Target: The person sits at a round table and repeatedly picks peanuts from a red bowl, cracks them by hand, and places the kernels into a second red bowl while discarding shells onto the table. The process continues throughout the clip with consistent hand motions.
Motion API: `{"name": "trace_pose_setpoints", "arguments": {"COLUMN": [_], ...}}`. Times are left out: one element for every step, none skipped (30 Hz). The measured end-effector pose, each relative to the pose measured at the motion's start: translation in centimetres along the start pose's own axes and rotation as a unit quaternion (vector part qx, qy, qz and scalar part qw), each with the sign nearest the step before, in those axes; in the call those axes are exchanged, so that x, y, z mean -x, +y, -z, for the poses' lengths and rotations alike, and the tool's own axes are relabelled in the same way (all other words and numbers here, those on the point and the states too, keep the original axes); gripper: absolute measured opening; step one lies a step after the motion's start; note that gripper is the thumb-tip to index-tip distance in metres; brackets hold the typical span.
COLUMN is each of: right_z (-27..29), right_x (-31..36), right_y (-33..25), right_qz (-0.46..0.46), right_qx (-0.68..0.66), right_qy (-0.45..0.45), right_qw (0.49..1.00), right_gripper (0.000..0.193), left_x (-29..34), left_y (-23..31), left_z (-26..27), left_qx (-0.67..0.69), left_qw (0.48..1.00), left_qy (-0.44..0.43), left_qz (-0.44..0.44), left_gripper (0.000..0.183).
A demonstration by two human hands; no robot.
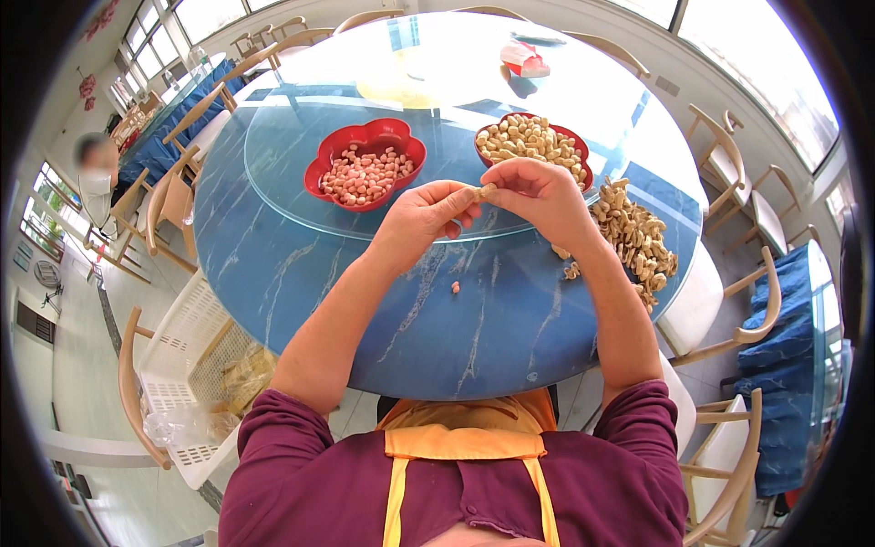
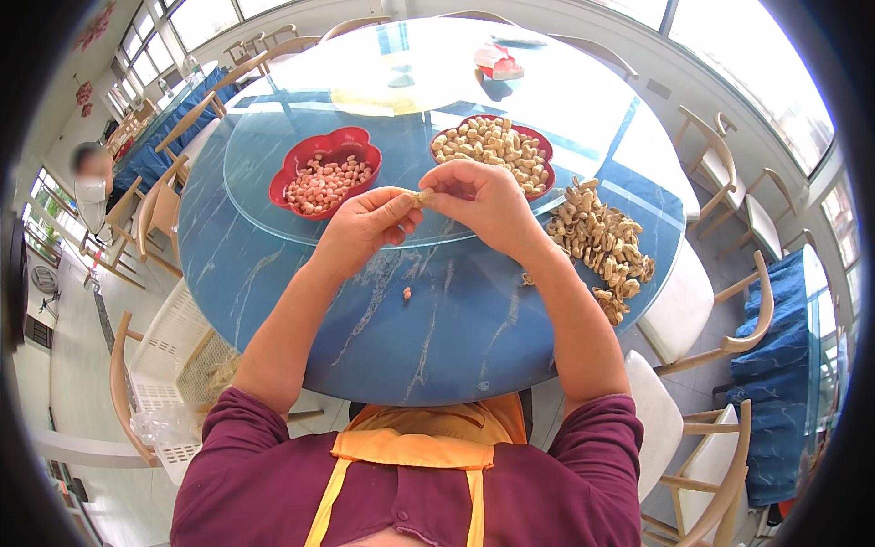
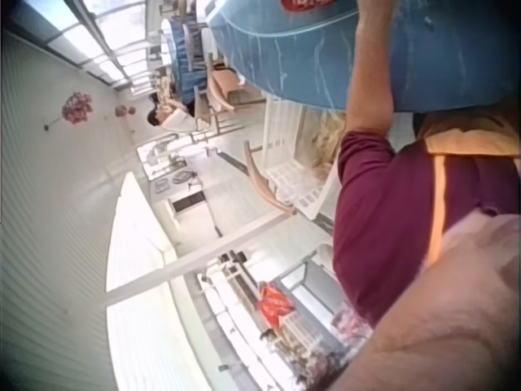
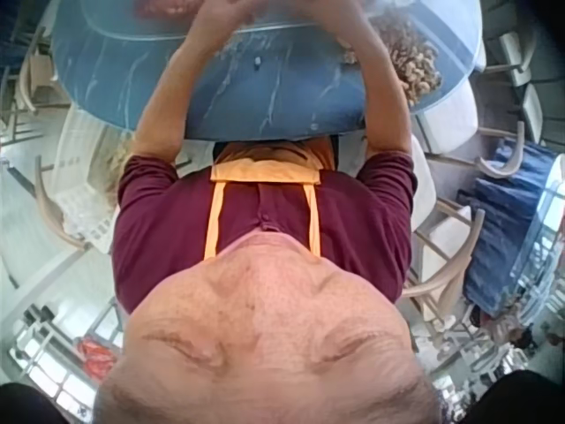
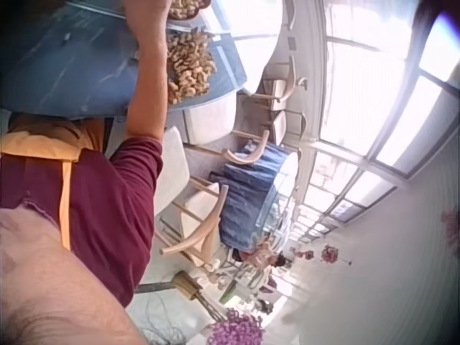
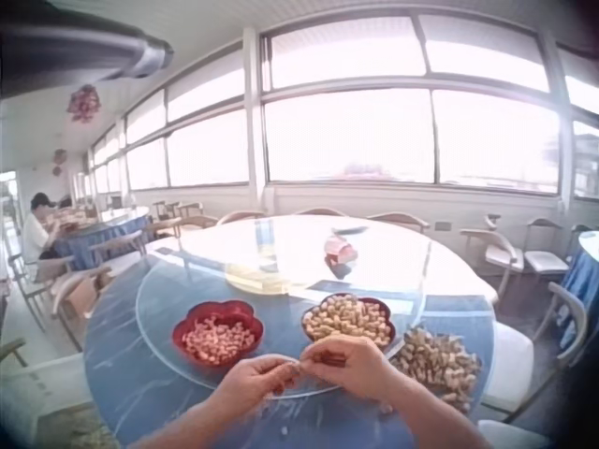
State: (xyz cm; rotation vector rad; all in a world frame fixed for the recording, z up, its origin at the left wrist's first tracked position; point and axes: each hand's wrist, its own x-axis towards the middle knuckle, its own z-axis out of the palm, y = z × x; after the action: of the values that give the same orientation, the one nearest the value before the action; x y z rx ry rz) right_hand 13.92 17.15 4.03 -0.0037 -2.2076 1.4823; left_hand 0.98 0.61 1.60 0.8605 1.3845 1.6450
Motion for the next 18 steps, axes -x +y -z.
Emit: {"name": "trace_pose_setpoints", "arguments": {"right_z": [-0.3,-0.6,-0.9,-1.3,-1.5,-1.7,-1.8,-1.9,-1.9,-1.8,-1.6,-1.5,-1.5,-1.5,-1.5,-1.6,-1.7,-1.9], "right_x": [-0.1,-0.1,-0.2,-0.2,-0.2,-0.1,0.0,0.0,0.1,0.1,0.1,0.1,0.1,0.1,0.2,0.2,0.2,0.2], "right_y": [0.3,0.4,0.5,0.6,0.6,0.6,0.4,0.2,0.1,0.1,0.3,0.5,0.6,0.7,0.7,0.7,0.6,0.5], "right_qz": [-0.008,-0.015,-0.009,-0.002,0.004,-0.003,-0.007,-0.011,-0.016,-0.003,0.009,0.023,0.026,0.03,0.034,0.035,0.035,0.035], "right_qx": [-0.035,-0.071,-0.092,-0.114,-0.136,-0.16,-0.169,-0.178,-0.187,-0.157,-0.127,-0.098,-0.08,-0.063,-0.046,-0.05,-0.054,-0.059], "right_qy": [0.007,0.014,0.017,0.02,0.022,0.023,0.022,0.022,0.021,0.025,0.029,0.032,0.032,0.032,0.032,0.041,0.051,0.058], "right_qw": [0.999,0.997,0.996,0.993,0.99,0.987,0.985,0.984,0.982,0.987,0.991,0.994,0.996,0.997,0.998,0.997,0.997,0.996], "right_gripper": [0.012,0.012,0.012,0.013,0.013,0.012,0.012,0.012,0.012,0.012,0.012,0.012,0.012,0.013,0.013,0.013,0.014,0.014], "left_x": [-0.1,-0.2,-0.2,-0.2,-0.2,-0.2,-0.2,-0.2,-0.1,0.0,0.0,0.0,0.0,0.1,0.1,0.1,0.1,0.1], "left_y": [-0.2,-0.6,-0.9,-0.8,-0.8,-0.9,-0.9,-0.8,-0.7,-0.7,-0.7,-0.7,-0.7,-0.7,-0.8,-0.8,-0.7,-0.6], "left_z": [0.1,0.2,0.3,0.4,0.3,0.2,0.2,0.2,0.1,0.1,0.0,-0.2,-0.3,-0.3,-0.2,-0.1,-0.1,-0.3], "left_qx": [0.056,0.111,0.165,0.201,0.212,0.225,0.237,0.237,0.239,0.24,0.232,0.222,0.213,0.213,0.212,0.211,0.217,0.224], "left_qw": [0.998,0.993,0.985,0.977,0.974,0.97,0.966,0.965,0.964,0.963,0.965,0.968,0.97,0.97,0.97,0.97,0.969,0.967], "left_qy": [-0.014,-0.028,-0.042,-0.063,-0.074,-0.084,-0.095,-0.103,-0.11,-0.118,-0.116,-0.112,-0.109,-0.111,-0.113,-0.114,-0.115,-0.115], "left_qz": [0.012,0.024,0.037,0.036,0.034,0.033,0.032,0.032,0.031,0.031,0.034,0.037,0.041,0.04,0.039,0.038,0.039,0.039], "left_gripper": [0.025,0.025,0.025,0.027,0.027,0.027,0.027,0.026,0.026,0.026,0.025,0.024,0.024,0.024,0.025,0.026,0.026,0.026]}}
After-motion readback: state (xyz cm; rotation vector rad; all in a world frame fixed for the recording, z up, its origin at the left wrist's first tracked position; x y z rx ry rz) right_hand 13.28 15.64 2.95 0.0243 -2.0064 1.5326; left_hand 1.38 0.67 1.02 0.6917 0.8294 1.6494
